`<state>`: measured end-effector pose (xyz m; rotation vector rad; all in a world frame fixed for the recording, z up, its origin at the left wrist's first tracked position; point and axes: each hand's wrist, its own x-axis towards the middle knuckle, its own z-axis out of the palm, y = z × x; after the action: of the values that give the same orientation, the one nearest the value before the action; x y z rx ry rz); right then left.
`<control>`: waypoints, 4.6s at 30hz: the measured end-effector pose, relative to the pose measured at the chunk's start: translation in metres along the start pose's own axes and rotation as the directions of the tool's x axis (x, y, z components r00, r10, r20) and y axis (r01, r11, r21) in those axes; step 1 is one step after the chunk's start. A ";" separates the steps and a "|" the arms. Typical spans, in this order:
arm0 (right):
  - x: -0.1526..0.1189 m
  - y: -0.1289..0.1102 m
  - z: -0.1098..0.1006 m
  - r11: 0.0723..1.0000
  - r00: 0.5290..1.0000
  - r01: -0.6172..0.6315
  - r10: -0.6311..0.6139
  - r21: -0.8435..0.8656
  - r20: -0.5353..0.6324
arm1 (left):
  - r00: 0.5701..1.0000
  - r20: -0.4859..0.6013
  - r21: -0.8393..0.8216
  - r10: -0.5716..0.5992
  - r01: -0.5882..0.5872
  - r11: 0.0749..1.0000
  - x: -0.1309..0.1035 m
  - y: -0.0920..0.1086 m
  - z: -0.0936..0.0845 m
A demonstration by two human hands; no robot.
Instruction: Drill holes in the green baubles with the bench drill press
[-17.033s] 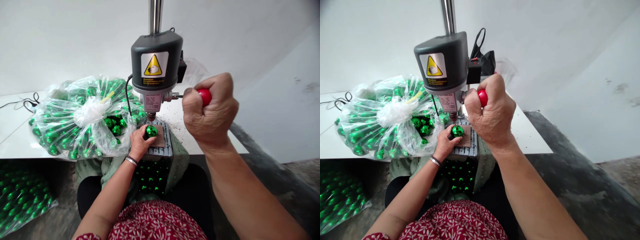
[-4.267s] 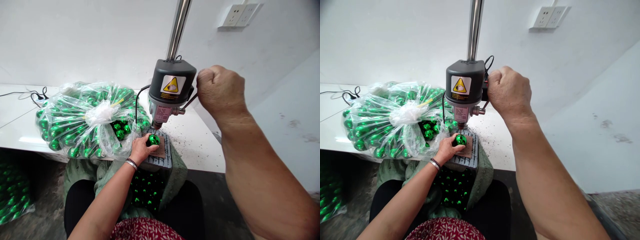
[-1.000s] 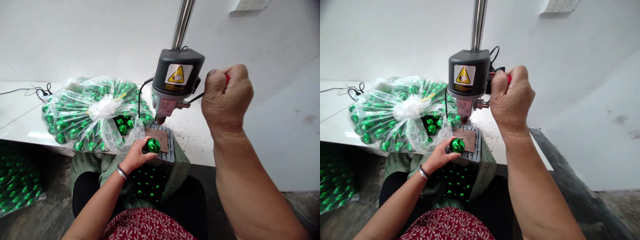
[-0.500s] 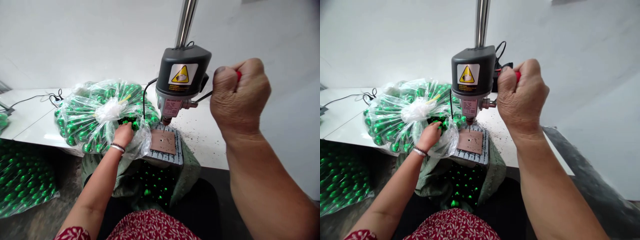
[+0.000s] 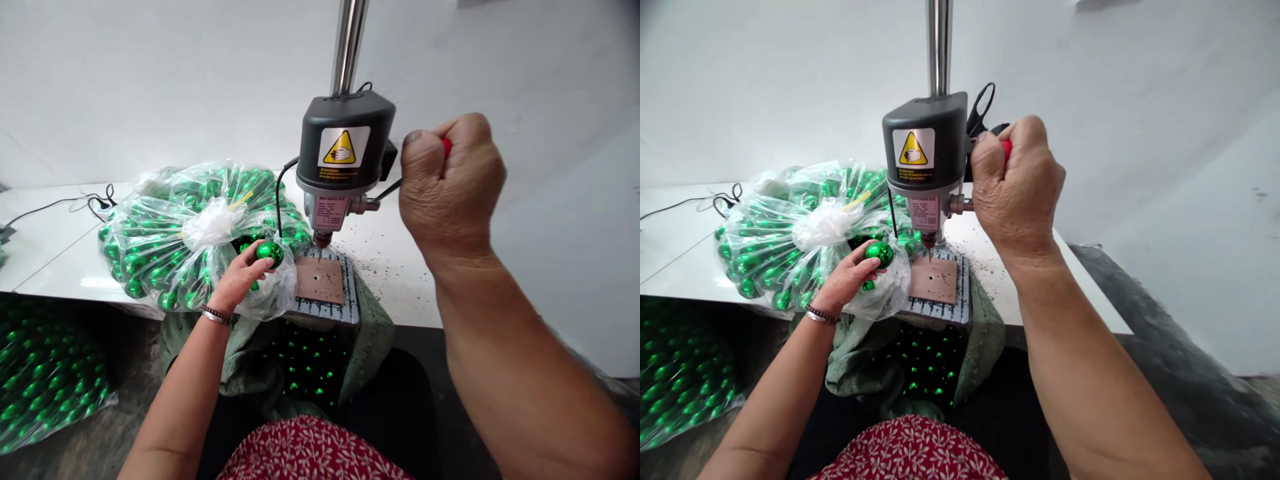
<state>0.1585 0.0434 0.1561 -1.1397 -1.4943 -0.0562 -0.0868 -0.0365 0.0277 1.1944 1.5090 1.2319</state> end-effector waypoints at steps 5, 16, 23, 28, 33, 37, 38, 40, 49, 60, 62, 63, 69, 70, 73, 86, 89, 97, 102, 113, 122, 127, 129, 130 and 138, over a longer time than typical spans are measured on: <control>0.000 0.002 0.001 1.000 1.000 0.008 -0.009 0.016 0.010 | 0.958 0.277 -0.577 -0.069 0.224 0.785 -0.013 -0.002 0.025; 0.002 0.000 0.000 0.999 0.997 -0.031 0.029 0.034 0.065 | 0.988 -0.022 -0.214 -0.152 0.144 0.966 0.007 -0.016 0.066; 0.003 -0.002 0.000 0.997 0.999 -0.046 0.045 0.063 0.023 | 0.994 -0.078 0.390 0.072 -0.036 0.920 0.017 -0.022 0.076; 0.001 0.000 -0.002 0.997 0.999 0.020 -0.022 0.080 0.025 | 0.994 -0.069 0.468 0.088 -0.046 0.882 0.018 -0.018 0.084; 0.000 -0.004 -0.004 0.999 0.998 -0.019 0.017 0.033 0.062 | 0.993 -0.016 0.480 0.117 -0.095 0.872 0.019 -0.020 0.090; 0.000 -0.002 -0.004 0.998 0.999 -0.008 0.005 0.064 0.048 | 0.977 0.047 0.513 0.208 -0.203 0.834 0.021 -0.024 0.090; 0.000 -0.002 -0.003 0.997 0.999 -0.002 -0.001 0.074 0.045 | 0.973 0.054 0.522 0.223 -0.218 0.825 0.022 -0.025 0.090; 0.000 -0.001 -0.004 0.997 0.999 0.003 -0.007 0.075 0.046 | 0.972 0.058 0.527 0.228 -0.224 0.820 0.022 -0.026 0.090; 0.000 -0.009 -0.006 0.998 0.992 -0.071 0.070 -0.002 0.100 | 0.989 0.045 0.460 0.141 -0.146 0.876 0.015 -0.020 0.093; 0.000 -0.007 -0.006 0.998 0.995 -0.043 0.040 0.036 0.086 | 1.000 -0.006 0.350 0.023 -0.020 0.936 0.027 -0.024 0.088; 0.001 -0.007 -0.006 0.999 0.995 -0.041 0.038 0.026 0.087 | 1.000 0.012 0.363 0.028 -0.030 0.931 0.024 -0.021 0.089; 0.001 -0.007 -0.006 0.999 0.995 -0.037 0.035 0.022 0.088 | 0.999 0.023 0.371 0.033 -0.039 0.928 0.022 -0.020 0.089; 0.000 -0.010 -0.008 0.997 0.991 -0.071 0.072 -0.008 0.115 | 0.975 0.087 0.486 0.206 -0.222 0.845 0.018 -0.024 0.093; 0.000 -0.010 -0.008 0.997 0.990 -0.077 0.078 -0.010 0.114 | 0.971 0.086 0.489 0.223 -0.236 0.839 0.019 -0.026 0.094; -0.002 -0.010 -0.009 0.998 0.993 -0.063 0.061 0.019 0.102 | 0.974 0.078 0.475 0.212 -0.223 0.851 0.022 -0.031 0.095; -0.027 -0.002 -0.020 0.995 0.993 0.086 -0.090 0.055 0.071 | 0.975 0.059 0.478 0.214 -0.216 0.851 0.021 -0.041 0.097; -0.028 -0.002 -0.024 0.997 0.991 0.083 -0.083 0.007 0.102 | 0.977 0.059 0.485 0.203 -0.205 0.850 0.021 -0.041 0.097; -0.034 0.001 -0.026 0.995 0.990 0.097 -0.097 0.005 0.103 | 0.976 0.040 0.505 0.212 -0.203 0.839 0.020 -0.038 0.098; -0.038 0.001 -0.026 0.993 0.988 0.119 -0.119 0.008 0.095 | 0.970 0.044 0.527 0.237 -0.224 0.820 0.020 -0.040 0.098; -0.050 0.005 -0.022 0.991 0.990 0.136 -0.136 -0.004 0.030 | 0.976 0.058 0.579 0.212 -0.205 0.789 0.018 -0.039 0.097; -0.066 0.017 -0.012 0.984 0.982 0.178 -0.179 -0.010 -0.053 | 0.976 0.064 0.598 0.207 -0.204 0.775 0.016 -0.039 0.097; -0.078 0.026 -0.006 0.969 0.962 0.244 -0.247 -0.044 -0.117 | 0.977 0.069 0.576 0.202 -0.205 0.791 0.017 -0.040 0.096; -0.088 0.032 -0.004 0.955 0.945 0.291 -0.297 -0.064 -0.137 | 0.977 0.072 0.579 0.201 -0.205 0.789 0.017 -0.040 0.096; -0.093 0.034 -0.003 0.948 0.937 0.312 -0.319 -0.069 -0.140 | 0.977 0.071 0.586 0.200 -0.203 0.785 0.017 -0.040 0.096; -0.066 0.023 0.002 0.969 0.954 0.246 -0.237 0.026 -0.186 | 0.978 0.053 0.564 0.202 -0.196 0.802 0.017 -0.037 0.097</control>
<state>0.1604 0.0170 0.0910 -0.8829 -1.4558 -0.2829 -0.0030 -0.0038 -0.0264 1.7764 1.8672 0.9320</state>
